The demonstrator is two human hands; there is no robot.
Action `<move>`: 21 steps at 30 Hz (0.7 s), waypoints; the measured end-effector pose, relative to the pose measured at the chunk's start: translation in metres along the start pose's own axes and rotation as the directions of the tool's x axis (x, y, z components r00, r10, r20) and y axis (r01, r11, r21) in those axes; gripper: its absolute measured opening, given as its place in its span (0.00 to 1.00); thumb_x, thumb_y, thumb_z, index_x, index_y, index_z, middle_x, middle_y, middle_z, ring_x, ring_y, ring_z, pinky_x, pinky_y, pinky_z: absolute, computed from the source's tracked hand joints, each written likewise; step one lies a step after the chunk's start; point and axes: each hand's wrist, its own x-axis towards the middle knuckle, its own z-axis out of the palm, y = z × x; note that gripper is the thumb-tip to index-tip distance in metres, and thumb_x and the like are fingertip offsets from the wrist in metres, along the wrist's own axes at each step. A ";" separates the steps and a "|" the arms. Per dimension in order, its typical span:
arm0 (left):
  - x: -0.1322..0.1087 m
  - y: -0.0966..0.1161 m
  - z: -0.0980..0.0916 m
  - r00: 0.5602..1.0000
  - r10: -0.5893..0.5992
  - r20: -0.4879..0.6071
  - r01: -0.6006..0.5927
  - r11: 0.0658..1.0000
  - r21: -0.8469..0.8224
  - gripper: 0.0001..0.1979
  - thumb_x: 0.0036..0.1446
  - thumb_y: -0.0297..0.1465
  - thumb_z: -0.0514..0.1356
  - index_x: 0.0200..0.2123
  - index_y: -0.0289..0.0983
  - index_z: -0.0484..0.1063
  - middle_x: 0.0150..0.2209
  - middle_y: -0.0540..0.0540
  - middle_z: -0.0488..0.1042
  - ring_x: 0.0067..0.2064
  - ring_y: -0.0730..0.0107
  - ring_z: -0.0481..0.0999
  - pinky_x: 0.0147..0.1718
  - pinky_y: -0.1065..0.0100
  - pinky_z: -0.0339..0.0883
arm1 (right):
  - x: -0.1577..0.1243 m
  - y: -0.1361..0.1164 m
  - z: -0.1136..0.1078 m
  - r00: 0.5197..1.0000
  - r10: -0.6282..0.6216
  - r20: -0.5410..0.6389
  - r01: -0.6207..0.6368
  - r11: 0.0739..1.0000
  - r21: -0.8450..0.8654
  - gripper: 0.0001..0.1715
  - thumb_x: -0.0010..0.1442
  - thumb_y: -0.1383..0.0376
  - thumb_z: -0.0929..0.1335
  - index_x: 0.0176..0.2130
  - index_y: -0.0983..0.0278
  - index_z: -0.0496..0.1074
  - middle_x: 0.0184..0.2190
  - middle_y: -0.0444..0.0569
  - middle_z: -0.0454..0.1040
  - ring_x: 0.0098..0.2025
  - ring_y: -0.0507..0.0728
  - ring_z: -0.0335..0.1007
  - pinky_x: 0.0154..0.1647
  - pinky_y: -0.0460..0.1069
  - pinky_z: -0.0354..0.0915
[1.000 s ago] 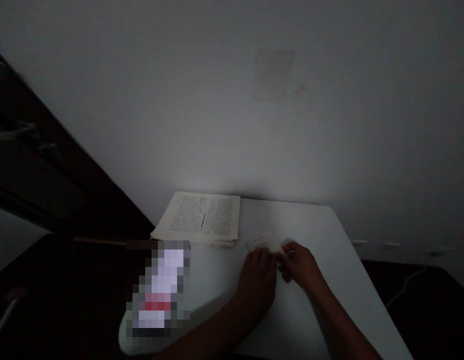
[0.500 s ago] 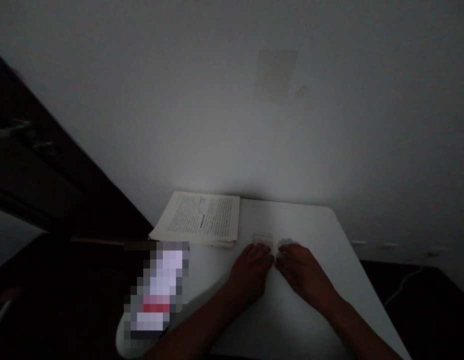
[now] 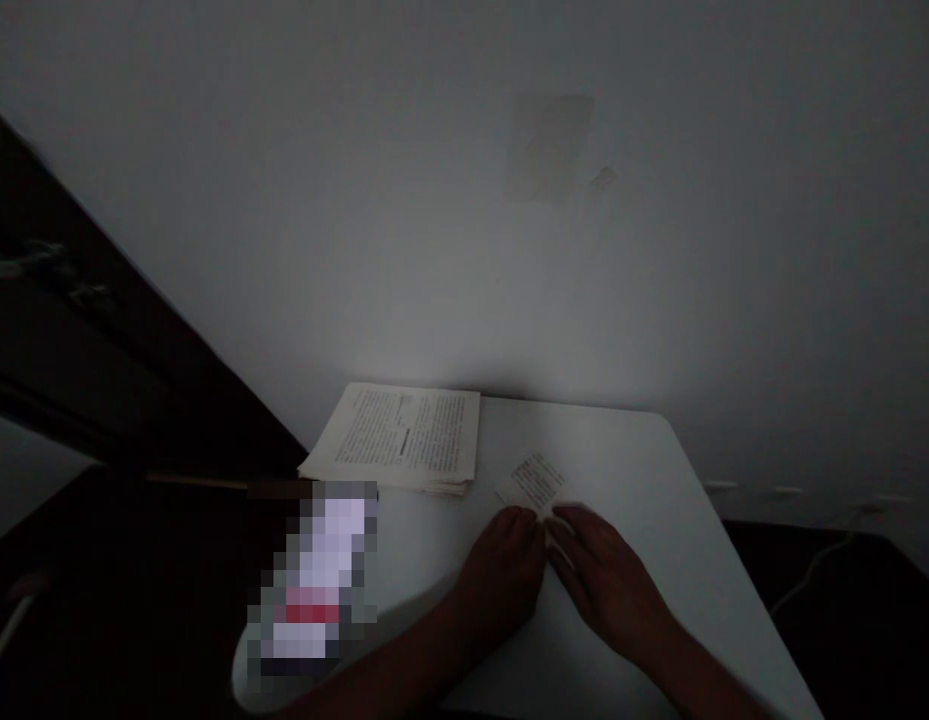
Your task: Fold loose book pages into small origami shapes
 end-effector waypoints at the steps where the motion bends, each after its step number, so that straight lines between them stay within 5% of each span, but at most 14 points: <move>1: -0.001 0.000 0.000 1.000 0.015 0.000 -0.015 1.000 0.018 0.14 0.57 0.23 0.49 0.45 0.29 0.65 0.44 0.38 0.68 0.49 0.58 0.65 0.50 0.57 0.62 | -0.001 0.003 0.000 1.000 0.015 0.006 -0.015 1.000 -0.023 0.21 0.61 0.59 0.60 0.51 0.66 0.67 0.52 0.56 0.67 0.54 0.62 0.61 0.54 0.58 0.60; 11: -0.005 0.000 0.002 0.997 0.054 -0.056 -0.050 0.996 0.079 0.18 0.58 0.28 0.49 0.51 0.29 0.64 0.50 0.34 0.66 0.53 0.53 0.64 0.53 0.51 0.58 | 0.021 0.013 -0.003 0.993 0.040 0.112 -0.029 0.994 -0.103 0.26 0.63 0.59 0.57 0.57 0.67 0.61 0.59 0.54 0.59 0.57 0.65 0.59 0.53 0.60 0.59; 21: -0.003 -0.003 0.000 0.994 0.107 -0.020 -0.105 0.993 0.057 0.11 0.57 0.27 0.50 0.37 0.31 0.71 0.43 0.36 0.69 0.51 0.57 0.65 0.53 0.54 0.58 | 0.034 0.008 0.003 0.988 -0.068 0.140 0.068 0.998 0.006 0.28 0.64 0.62 0.55 0.61 0.68 0.54 0.62 0.55 0.52 0.63 0.59 0.46 0.61 0.57 0.51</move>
